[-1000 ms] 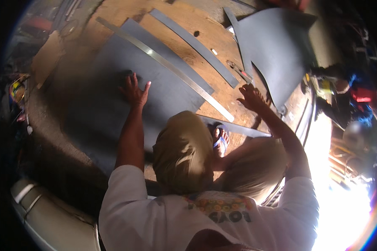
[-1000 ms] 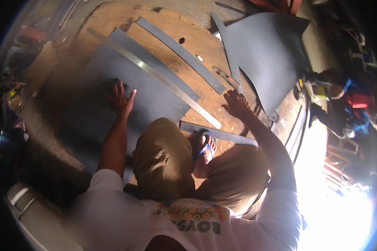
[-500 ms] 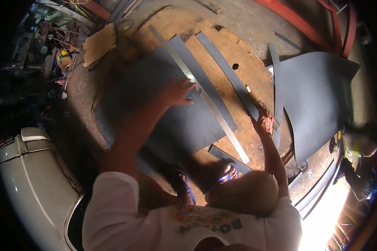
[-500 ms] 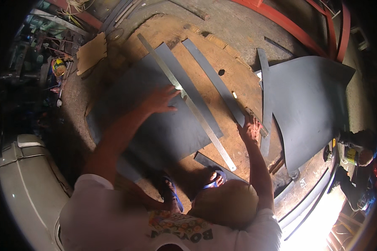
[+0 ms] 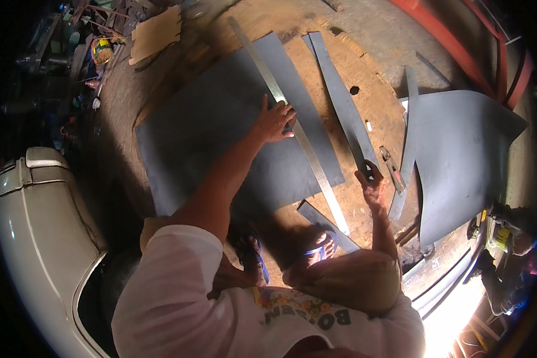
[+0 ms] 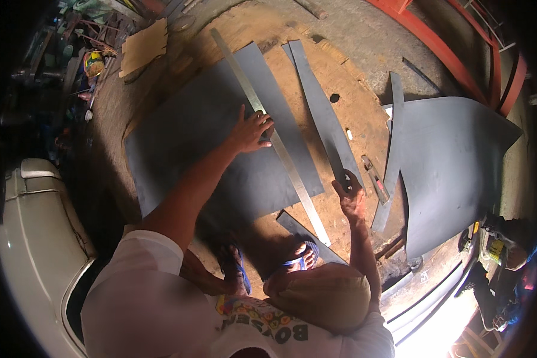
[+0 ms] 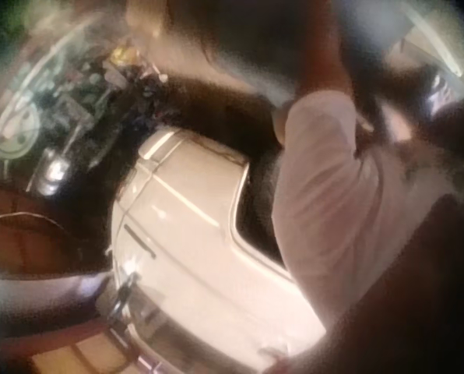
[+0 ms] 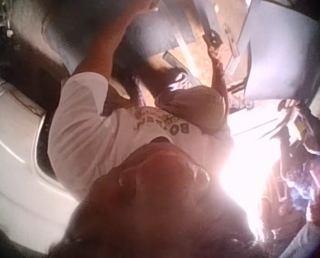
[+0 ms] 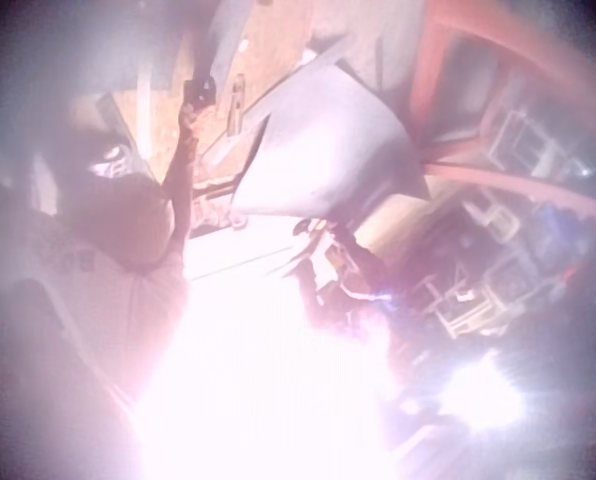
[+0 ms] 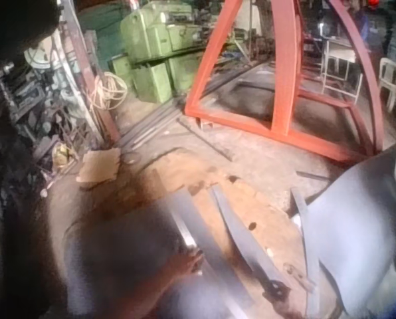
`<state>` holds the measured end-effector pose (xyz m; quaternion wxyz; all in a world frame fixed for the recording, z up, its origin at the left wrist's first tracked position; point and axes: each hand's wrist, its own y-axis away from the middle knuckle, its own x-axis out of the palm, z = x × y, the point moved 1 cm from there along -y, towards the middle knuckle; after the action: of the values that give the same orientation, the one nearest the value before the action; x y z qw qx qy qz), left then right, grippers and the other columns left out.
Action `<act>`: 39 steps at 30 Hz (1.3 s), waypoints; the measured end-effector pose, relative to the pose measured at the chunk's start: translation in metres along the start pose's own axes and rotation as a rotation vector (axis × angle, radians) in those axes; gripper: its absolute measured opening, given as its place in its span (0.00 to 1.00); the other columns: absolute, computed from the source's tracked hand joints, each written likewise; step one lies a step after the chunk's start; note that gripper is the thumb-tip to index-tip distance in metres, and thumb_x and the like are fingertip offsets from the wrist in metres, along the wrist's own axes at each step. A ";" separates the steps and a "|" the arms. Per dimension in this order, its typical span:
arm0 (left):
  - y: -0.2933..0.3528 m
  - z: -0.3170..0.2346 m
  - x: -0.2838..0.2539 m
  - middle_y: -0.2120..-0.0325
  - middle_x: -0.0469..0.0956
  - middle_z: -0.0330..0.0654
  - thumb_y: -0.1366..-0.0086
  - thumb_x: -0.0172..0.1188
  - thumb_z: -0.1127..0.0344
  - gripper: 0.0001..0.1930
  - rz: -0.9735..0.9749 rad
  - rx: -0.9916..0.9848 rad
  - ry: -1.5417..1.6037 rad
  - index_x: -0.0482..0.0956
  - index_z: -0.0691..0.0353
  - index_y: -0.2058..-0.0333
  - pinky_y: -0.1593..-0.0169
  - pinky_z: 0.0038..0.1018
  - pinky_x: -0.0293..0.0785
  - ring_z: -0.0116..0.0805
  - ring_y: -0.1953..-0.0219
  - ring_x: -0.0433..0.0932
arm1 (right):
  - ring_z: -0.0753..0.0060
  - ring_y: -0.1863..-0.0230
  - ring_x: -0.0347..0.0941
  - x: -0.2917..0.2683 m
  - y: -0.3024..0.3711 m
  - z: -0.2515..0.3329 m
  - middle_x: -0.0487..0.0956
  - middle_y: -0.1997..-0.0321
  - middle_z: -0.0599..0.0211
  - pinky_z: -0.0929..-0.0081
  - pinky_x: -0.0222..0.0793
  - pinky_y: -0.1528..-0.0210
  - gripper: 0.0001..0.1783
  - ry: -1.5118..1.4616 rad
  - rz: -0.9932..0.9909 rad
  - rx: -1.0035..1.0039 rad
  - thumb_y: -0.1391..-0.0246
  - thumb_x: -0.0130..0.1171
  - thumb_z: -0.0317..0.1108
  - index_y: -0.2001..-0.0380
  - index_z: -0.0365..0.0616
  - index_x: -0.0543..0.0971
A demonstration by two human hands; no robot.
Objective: The person uses a utility knife and a metal straightedge to cut a large gray sheet on a wooden workbench. They repeatedly align the straightedge, score the material, and remove cut strips, leaving a trimmed sheet on the bench.
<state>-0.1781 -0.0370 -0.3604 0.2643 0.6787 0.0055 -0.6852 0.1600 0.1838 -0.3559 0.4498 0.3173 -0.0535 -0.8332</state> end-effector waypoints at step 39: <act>-0.092 -0.009 0.028 0.22 0.42 0.41 0.33 0.45 0.23 0.49 -0.161 -0.734 0.404 0.44 0.41 0.23 0.29 0.76 0.37 0.45 0.20 0.37 | 0.43 0.39 0.70 0.090 0.053 -0.042 0.75 0.41 0.49 0.44 0.65 0.40 0.41 0.652 -0.207 -0.335 0.45 0.70 0.54 0.36 0.37 0.72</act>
<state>-0.2024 0.0355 -0.4193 0.4277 0.6575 0.3538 -0.5095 0.1863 0.0905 -0.4126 0.4022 0.4915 0.2620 -0.7267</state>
